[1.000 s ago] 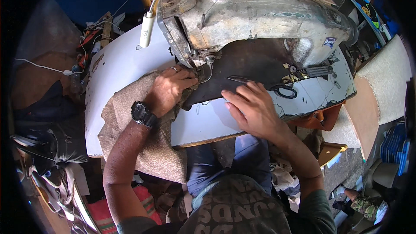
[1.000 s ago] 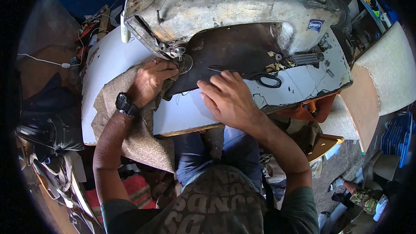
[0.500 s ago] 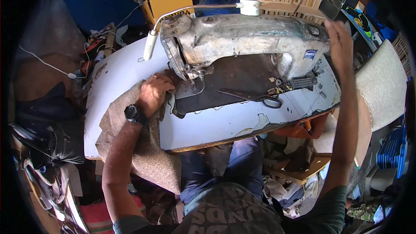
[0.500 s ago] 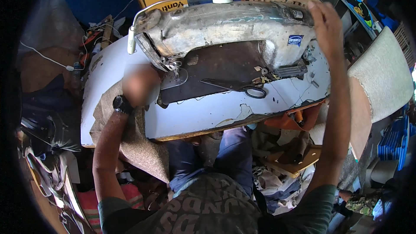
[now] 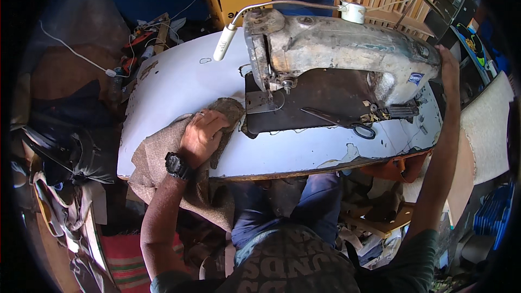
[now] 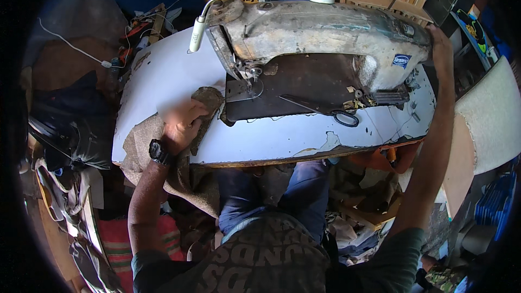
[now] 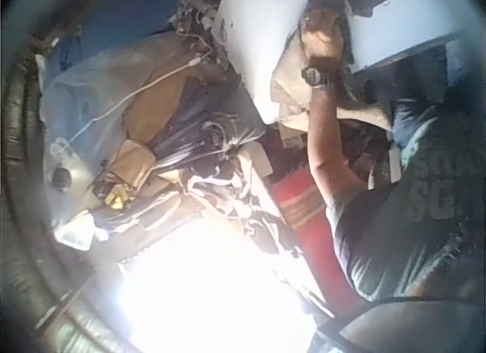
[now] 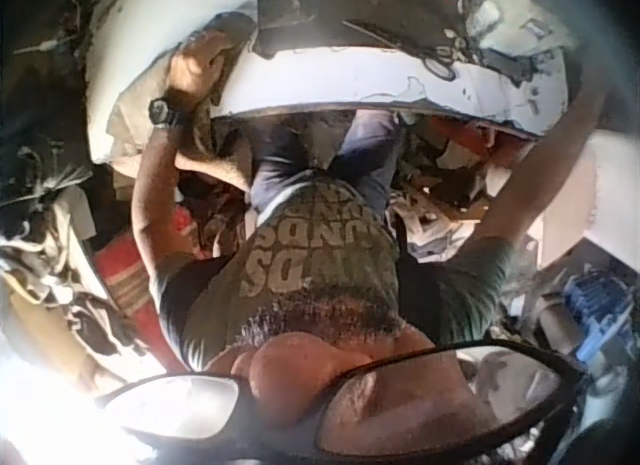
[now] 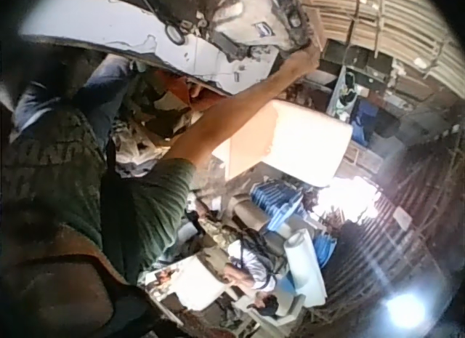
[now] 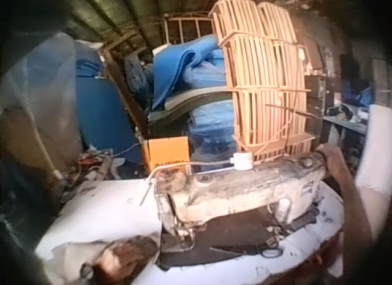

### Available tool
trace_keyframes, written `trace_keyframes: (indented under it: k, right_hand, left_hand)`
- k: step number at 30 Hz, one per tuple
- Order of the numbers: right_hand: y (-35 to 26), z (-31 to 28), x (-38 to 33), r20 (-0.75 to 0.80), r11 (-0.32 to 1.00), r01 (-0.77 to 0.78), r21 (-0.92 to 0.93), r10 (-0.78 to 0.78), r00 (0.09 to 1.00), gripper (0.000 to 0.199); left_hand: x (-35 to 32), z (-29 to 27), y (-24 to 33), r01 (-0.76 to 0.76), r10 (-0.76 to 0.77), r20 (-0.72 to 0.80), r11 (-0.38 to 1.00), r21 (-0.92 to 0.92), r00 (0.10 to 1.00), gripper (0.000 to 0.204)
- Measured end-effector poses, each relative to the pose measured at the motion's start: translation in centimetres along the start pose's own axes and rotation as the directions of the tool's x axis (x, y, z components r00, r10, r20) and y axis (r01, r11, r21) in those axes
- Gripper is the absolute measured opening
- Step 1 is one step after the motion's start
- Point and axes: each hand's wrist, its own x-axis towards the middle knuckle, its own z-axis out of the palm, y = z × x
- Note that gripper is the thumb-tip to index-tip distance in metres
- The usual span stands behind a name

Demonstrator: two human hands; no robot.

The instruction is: Sewing and finishing a burlap hat using a needle for hand-stitching and a sewing machine.

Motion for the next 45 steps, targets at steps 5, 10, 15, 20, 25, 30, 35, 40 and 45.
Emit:
trace_keyframes:
  k: [5,10,15,20,25,30,35,40,45]
  right_hand:
    - [-0.7,1.3,-3.0,-0.298,0.992,0.120,-0.038,-0.126,0.946,0.041]
    - [0.0,-1.5,-0.1,-0.012,0.947,-0.234,0.218,0.243,0.970,0.044]
    - [-2.2,-2.3,0.5,0.199,0.865,-0.434,0.250,0.393,0.898,0.057]
    - [2.6,0.3,-3.3,-0.256,0.850,-0.112,0.514,0.277,0.926,0.056]
    - [0.5,3.4,-7.1,-0.463,0.848,-0.045,0.529,0.333,0.822,0.055]
    - [0.3,-0.2,-3.2,-0.187,0.993,-0.092,0.073,0.105,0.977,0.062]
    - [-0.7,-4.1,1.1,0.110,0.931,-0.360,-0.061,0.365,0.925,0.061]
    - [0.9,1.8,-4.4,-0.316,0.858,-0.109,0.503,0.299,0.901,0.052]
    - [-2.6,3.0,-6.8,-0.265,0.836,-0.244,0.492,0.411,0.872,0.054]
  left_hand:
    - [0.3,-0.1,0.6,0.012,-0.012,-0.007,1.000,-0.026,1.000,0.028]
    - [0.6,0.1,0.5,-0.035,0.035,-0.006,0.999,0.029,0.999,0.026]
    - [0.6,0.1,0.6,-0.056,0.060,-0.042,0.994,0.096,0.997,0.027]
    - [1.1,0.5,0.9,-0.016,0.021,-0.034,0.992,0.123,0.999,0.029]
    - [0.6,0.1,0.9,0.007,-0.004,-0.027,0.994,0.110,1.000,0.029]
    - [-1.0,-0.4,1.7,-0.011,0.016,-0.040,0.995,0.100,0.999,0.025]
    - [-1.6,-0.7,3.4,-0.018,0.019,-0.063,1.000,0.021,0.998,0.023]
    - [-1.9,-0.8,3.5,0.081,-0.078,-0.128,0.997,0.018,0.989,0.019]
    - [-4.4,-2.0,3.2,0.110,-0.107,-0.093,0.993,0.034,0.990,0.020]
